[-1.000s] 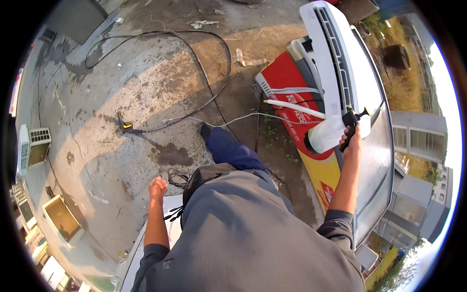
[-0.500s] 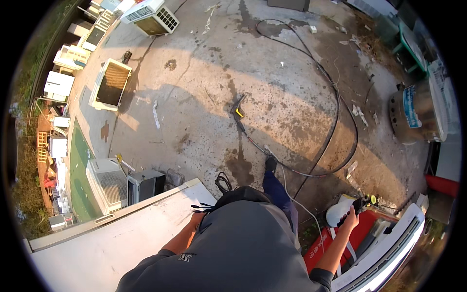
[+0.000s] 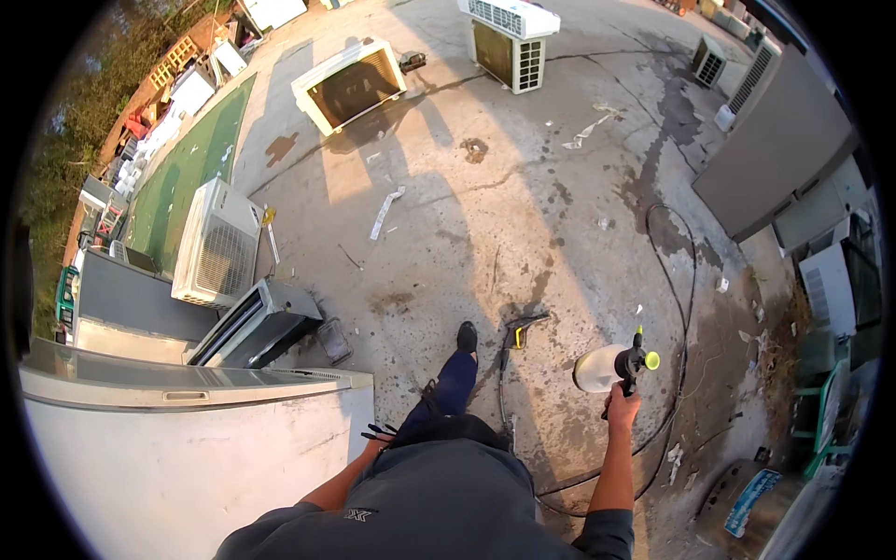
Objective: The person cleans a white air conditioner unit outdoors. They spray the unit with a handheld sprayer, scrub the surface with a steel wool pad, and rinse it with a pressure washer. The person handles the unit by hand and uses tools to clean it.
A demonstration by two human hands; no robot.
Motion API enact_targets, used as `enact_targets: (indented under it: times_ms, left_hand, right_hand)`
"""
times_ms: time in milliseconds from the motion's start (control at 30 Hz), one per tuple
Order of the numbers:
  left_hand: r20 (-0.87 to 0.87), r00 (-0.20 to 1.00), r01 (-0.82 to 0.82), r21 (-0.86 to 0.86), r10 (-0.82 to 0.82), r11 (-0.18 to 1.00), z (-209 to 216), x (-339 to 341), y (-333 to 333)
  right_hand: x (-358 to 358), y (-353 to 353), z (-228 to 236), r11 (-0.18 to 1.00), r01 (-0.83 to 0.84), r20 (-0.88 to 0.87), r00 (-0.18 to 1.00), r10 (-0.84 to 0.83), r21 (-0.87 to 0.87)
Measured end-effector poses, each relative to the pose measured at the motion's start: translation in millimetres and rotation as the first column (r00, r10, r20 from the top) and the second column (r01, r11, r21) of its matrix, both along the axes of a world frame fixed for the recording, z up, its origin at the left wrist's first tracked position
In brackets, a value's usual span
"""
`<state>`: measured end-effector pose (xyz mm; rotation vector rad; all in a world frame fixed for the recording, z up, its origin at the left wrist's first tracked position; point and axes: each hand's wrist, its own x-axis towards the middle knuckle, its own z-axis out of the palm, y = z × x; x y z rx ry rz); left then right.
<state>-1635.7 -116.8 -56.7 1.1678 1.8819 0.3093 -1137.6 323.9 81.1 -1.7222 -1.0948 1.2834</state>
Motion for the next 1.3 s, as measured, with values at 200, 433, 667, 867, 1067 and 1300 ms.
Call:
enact_targets:
  times_ms: [200,433,667,867,1067,1300]
  left_hand:
    - [-0.223,0.973,0.057,-0.004,-0.056,0.998,9,-44,91]
    - [0.421,0.04,-0.907,-0.365,0.906,0.21,43,-155,216]
    - [0.372,-0.168,-0.927,-0.375,0.913,-0.018,103,-213,331]
    - [0.209,-0.653,-0.598,-0.733,0.728,-0.326,70,-187,298]
    - [0.394,-0.116,-0.956,-0.294,0.912,0.005,57,-189,398]
    - [0.341,0.276,-0.961,0.125,0.899,0.248,31,-211,420]
  right_hand:
    - [-53,90,-42,0.985,0.073,0.033,0.997,-0.069,-0.154]
    - [-135,140,-53,0.821,0.114,0.309,0.948,0.08,-0.56]
    - [-200,240,-118,0.747,-0.015,0.262,0.932,0.251,-0.665]
    - [-231,336,-200,0.673,-0.093,0.238,0.892,0.383,-0.734]
    - [-422,498,-132,0.687,-0.357,0.216,0.771,0.6,-0.633]
    - [-679,651,-96,0.541,-0.793,0.63,0.273,0.727,-0.281]
